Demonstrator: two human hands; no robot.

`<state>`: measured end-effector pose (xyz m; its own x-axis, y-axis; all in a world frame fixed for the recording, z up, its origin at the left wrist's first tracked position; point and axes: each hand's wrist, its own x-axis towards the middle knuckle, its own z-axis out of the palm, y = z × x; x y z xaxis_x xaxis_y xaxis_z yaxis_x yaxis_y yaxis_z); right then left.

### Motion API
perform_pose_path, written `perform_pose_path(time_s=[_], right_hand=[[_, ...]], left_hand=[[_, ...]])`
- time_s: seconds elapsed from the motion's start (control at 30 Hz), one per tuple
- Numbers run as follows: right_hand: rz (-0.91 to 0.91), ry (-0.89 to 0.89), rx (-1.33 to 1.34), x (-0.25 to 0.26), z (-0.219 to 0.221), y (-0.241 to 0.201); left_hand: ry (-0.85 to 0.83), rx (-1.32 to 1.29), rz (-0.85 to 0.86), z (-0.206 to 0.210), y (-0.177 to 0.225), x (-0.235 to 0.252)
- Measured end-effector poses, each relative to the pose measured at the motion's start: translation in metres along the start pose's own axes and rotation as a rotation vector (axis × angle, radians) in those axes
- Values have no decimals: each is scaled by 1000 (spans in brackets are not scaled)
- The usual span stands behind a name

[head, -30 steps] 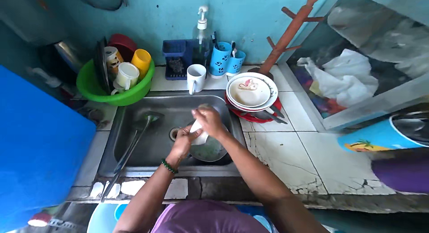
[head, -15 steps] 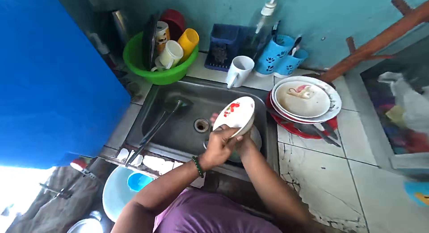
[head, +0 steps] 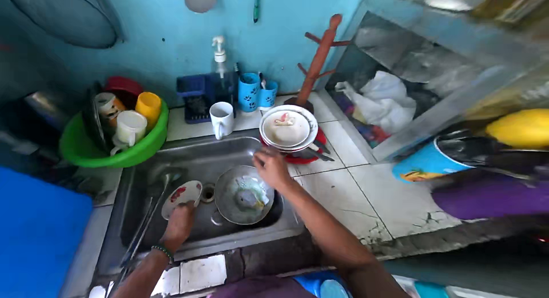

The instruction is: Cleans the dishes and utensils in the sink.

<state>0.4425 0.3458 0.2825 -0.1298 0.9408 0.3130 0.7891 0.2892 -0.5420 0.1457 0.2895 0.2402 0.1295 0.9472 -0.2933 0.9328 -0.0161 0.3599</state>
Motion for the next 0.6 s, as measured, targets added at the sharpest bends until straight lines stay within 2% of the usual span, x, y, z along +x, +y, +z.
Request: perform_pose_path(time_s=[0.07,0.1,0.2,0.27,0.33,0.4,0.5,0.6], right_hand=[[9,197,-93,22,-21,26],[61,229,-143,35,-33,40],[337,112,-312,67,-61,71],[459,15,-365,80,-67,80],[504,-39,-323,87,-70,85],[495,13,-175,89,-75,93],[446,113,20,87,-93,98],[374,159,121,83,-99,73]], left_hand=[[-69,133,-16,7,-3,5],[-104,187,-29,8,-2,7],[-227,285,-76,9,0,11],[-303,301,-84,9,1,12],[-368,295,-74,8,-2,13],[-392,283,-74,-2,-3,14],[-248,111,-36,-38,9,11],[13,-304,67,-67,30,15]])
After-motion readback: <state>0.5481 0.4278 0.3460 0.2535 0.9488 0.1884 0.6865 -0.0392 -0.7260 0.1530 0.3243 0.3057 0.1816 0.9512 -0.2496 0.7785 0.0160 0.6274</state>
